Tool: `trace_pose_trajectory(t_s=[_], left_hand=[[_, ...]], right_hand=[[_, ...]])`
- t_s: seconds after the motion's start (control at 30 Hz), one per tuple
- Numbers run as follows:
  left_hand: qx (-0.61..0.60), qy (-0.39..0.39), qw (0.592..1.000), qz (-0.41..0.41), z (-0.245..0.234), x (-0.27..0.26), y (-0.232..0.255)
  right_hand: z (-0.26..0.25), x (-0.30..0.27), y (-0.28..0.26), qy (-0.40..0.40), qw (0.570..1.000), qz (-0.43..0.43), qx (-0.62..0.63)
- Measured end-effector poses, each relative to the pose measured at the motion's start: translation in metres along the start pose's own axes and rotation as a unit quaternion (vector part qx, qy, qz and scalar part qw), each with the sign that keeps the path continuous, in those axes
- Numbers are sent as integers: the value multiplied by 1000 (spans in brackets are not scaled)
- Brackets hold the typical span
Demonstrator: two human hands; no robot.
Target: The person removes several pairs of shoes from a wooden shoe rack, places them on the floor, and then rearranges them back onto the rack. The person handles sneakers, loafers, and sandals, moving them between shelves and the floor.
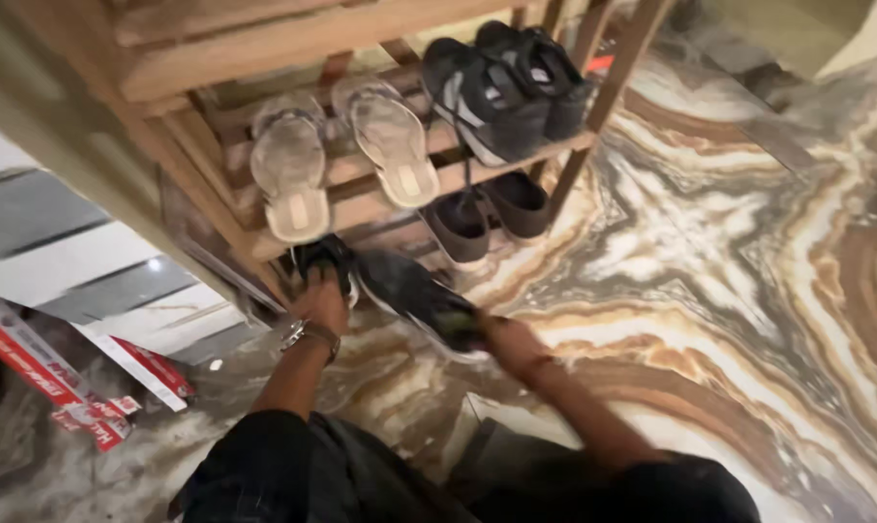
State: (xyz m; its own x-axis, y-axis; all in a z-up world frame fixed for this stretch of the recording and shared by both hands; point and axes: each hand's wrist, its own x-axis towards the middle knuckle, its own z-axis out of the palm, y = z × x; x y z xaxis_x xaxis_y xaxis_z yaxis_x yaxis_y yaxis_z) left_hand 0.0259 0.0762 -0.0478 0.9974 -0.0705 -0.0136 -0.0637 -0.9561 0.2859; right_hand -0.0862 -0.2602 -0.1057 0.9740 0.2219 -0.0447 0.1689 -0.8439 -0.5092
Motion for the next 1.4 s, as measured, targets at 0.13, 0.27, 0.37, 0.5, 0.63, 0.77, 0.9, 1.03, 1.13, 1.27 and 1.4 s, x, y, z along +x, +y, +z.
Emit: trace_pose_trajectory(t_s=[0.13, 0.27, 0.37, 0.5, 0.63, 0.77, 0.9, 1.03, 1.13, 1.27, 1.4], left_hand=[[-4, -23, 999, 41, 23, -24, 31], [-31, -69, 990, 116, 49, -68, 88], [-58, -90, 985, 139, 63, -97, 131], [-91, -101, 981, 137, 79, -124, 190], [-127, -90, 962, 223, 94, -150, 220], [-146, -157, 944, 251, 109, -164, 252], [-174, -116, 917, 340, 119, -171, 279], [-206, -156, 897, 359, 120, -165, 285], [-212, -102, 877, 419, 103, -132, 262], [-173, 145, 869, 440, 47, -74, 195], [-197, 200, 917, 282, -39, -49, 131]], right_hand=[[-67, -103, 76, -81, 995, 55, -28], [-113, -178, 134, -80, 984, 153, -47], [-121, -204, 164, -54, 975, 209, -51], [-117, -217, 180, 19, 977, 214, -4], [-113, -209, 170, 33, 959, 281, -4], [-109, -193, 160, 78, 960, 270, -7], [-99, -178, 163, 98, 958, 267, 26], [-96, -162, 150, 74, 973, 216, -41], [-111, -143, 112, 119, 971, 193, -73], [-127, -85, 16, 261, 954, 135, -50], [-136, -10, -92, 327, 943, -56, 4]])
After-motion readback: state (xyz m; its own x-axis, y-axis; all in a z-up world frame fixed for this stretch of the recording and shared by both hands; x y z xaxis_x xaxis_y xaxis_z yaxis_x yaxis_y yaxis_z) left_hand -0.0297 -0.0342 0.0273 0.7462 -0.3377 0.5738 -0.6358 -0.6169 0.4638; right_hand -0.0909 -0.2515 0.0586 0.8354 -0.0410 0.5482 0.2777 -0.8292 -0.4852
